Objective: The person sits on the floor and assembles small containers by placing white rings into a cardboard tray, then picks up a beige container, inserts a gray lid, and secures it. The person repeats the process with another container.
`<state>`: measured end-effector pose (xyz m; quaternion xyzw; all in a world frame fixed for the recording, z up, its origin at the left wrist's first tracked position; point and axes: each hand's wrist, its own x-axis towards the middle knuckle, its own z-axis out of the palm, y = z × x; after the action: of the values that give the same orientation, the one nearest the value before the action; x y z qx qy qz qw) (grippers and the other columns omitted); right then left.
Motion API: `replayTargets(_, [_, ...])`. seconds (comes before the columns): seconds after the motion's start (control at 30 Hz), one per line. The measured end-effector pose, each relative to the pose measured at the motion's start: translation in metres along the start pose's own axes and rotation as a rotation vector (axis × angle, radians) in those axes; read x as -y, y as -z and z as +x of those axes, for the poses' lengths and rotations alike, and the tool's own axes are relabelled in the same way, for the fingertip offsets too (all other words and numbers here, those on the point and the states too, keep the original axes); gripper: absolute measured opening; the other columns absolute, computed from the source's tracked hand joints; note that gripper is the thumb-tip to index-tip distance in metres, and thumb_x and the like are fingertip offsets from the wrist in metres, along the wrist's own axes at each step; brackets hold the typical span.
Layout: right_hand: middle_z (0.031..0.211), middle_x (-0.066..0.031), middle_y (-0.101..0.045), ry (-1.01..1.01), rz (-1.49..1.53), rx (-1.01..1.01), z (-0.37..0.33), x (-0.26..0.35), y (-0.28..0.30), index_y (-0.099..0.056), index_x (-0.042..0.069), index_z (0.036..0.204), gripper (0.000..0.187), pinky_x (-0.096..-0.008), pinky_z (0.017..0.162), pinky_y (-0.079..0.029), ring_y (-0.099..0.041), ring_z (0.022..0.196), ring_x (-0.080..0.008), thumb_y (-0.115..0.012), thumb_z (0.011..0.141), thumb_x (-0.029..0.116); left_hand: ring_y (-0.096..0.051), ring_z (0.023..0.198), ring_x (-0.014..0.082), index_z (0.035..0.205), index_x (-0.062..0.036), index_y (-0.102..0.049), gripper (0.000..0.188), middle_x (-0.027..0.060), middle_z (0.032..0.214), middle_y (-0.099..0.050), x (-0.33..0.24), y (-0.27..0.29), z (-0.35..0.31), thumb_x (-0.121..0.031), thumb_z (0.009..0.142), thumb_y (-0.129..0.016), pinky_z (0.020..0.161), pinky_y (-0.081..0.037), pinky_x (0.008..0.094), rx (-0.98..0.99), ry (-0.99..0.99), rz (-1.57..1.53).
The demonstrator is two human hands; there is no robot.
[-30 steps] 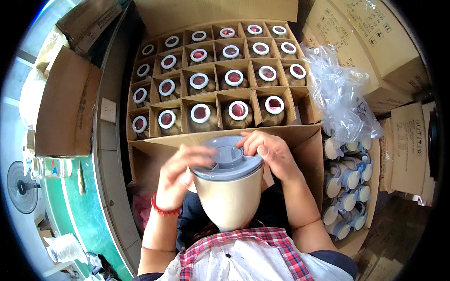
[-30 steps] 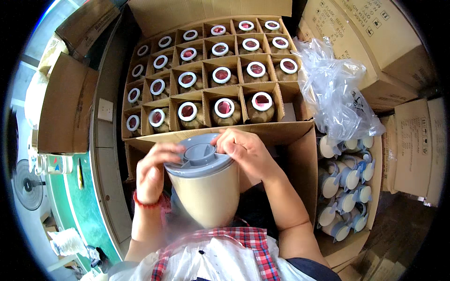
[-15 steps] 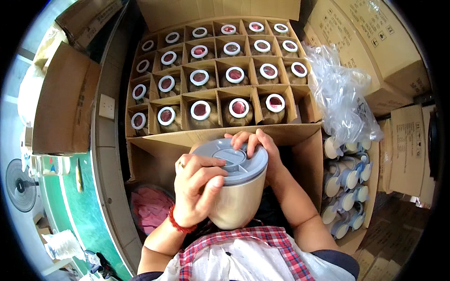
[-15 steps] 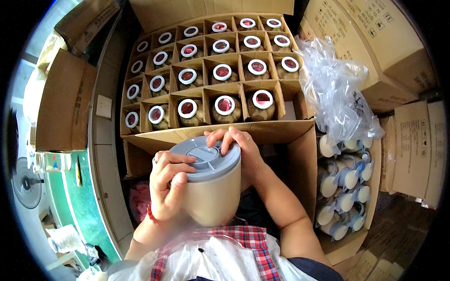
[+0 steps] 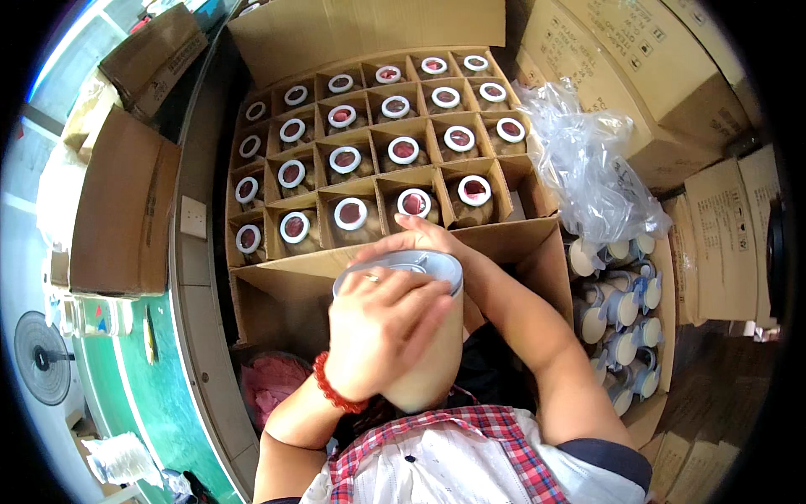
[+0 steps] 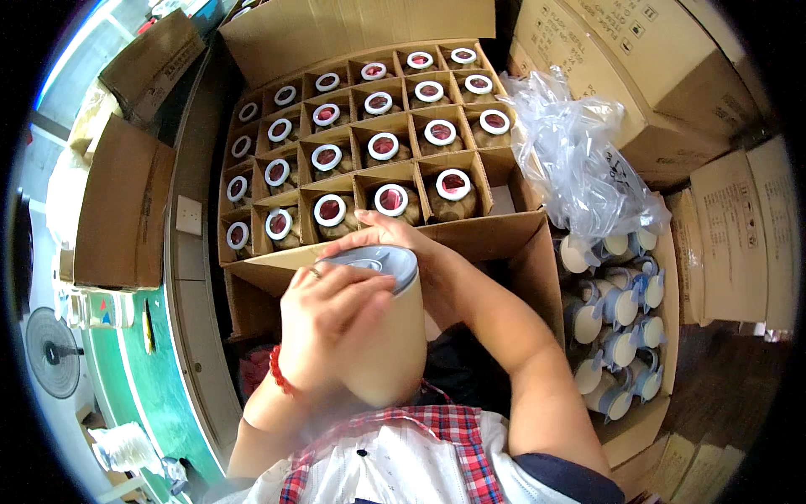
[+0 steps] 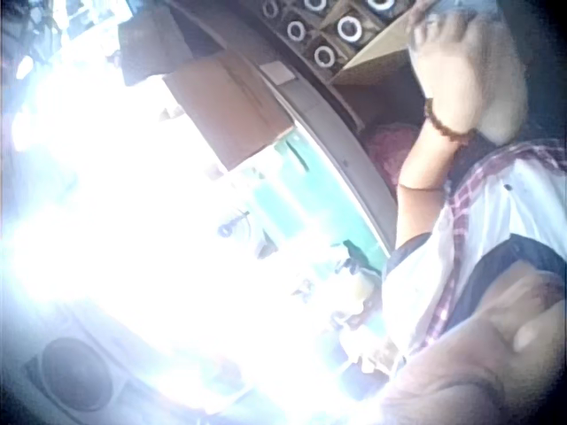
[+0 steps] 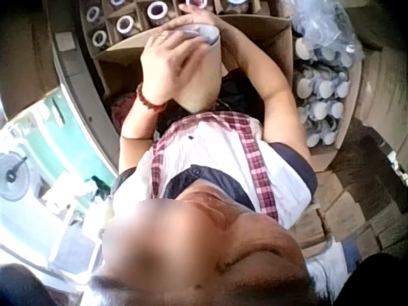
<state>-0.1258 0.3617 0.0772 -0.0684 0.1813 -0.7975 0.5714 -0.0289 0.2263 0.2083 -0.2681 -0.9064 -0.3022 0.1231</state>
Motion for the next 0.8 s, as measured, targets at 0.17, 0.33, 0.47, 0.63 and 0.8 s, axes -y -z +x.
replayTargets(0.17, [0.123, -0.0241, -0.061, 0.330, -1.503, -0.571, -0.081, -0.004, -0.066, -0.059, -0.007, 0.121, 0.060, -0.0361, 0.100, -0.045, -0.060, 0.116, -0.0298, -0.034, 0.102, 0.044, -0.053, 0.118, 0.0294, 0.083, -0.0075, -0.070, 0.031, 0.0144, 0.118, -0.063, 0.093, -0.034, -0.066, -0.033, 0.095, -0.056, 0.110, -0.024, 0.0471, -0.216, 0.212, -1.288])
replayTargets(0.33, [0.112, -0.0211, -0.066, 0.381, -1.236, -0.758, -0.090, 0.008, -0.059, -0.062, -0.007, 0.114, 0.054, -0.0373, 0.093, -0.049, -0.065, 0.103, -0.0316, -0.039, 0.102, 0.041, -0.054, 0.115, 0.0284, 0.089, 0.0052, -0.067, 0.047, 0.0173, 0.121, -0.060, 0.078, -0.024, -0.052, -0.035, 0.101, -0.045, 0.099, -0.041, 0.0394, -0.162, 0.422, -1.107])
replayTargets(0.47, [0.128, -0.0198, -0.058, 0.108, 0.073, 0.051, -0.004, 0.003, 0.025, -0.050, -0.005, 0.131, 0.068, -0.0396, 0.105, -0.040, -0.058, 0.116, -0.0302, -0.029, 0.101, 0.052, -0.060, 0.093, 0.0277, 0.105, -0.0091, -0.068, 0.027, 0.0092, 0.101, -0.065, -0.013, -0.003, -0.003, -0.026, 0.084, -0.068, 0.083, -0.044, 0.0383, -0.029, 0.022, -0.034])
replayTargets(0.63, [0.132, -0.0207, -0.057, 0.100, -0.501, -0.411, -0.054, 0.005, -0.039, -0.050, -0.006, 0.133, 0.064, -0.0367, 0.106, -0.040, -0.055, 0.122, -0.0273, -0.033, 0.101, 0.047, -0.057, 0.115, 0.0252, 0.092, -0.0097, -0.073, 0.016, 0.0095, 0.111, -0.068, 0.059, -0.003, -0.027, -0.024, 0.089, -0.066, 0.103, -0.035, 0.0435, 0.048, -0.078, -0.513])
replayTargets(0.8, [0.115, -0.0181, -0.067, 0.351, -1.592, -0.637, -0.089, -0.008, -0.093, -0.062, -0.010, 0.114, 0.057, -0.0358, 0.096, -0.047, -0.064, 0.108, -0.0268, -0.037, 0.101, 0.039, -0.043, 0.129, 0.0318, 0.091, -0.0012, -0.069, 0.033, 0.0185, 0.129, -0.057, 0.113, -0.032, -0.087, -0.029, 0.099, -0.053, 0.108, -0.032, 0.0467, -0.047, 0.320, -1.407])
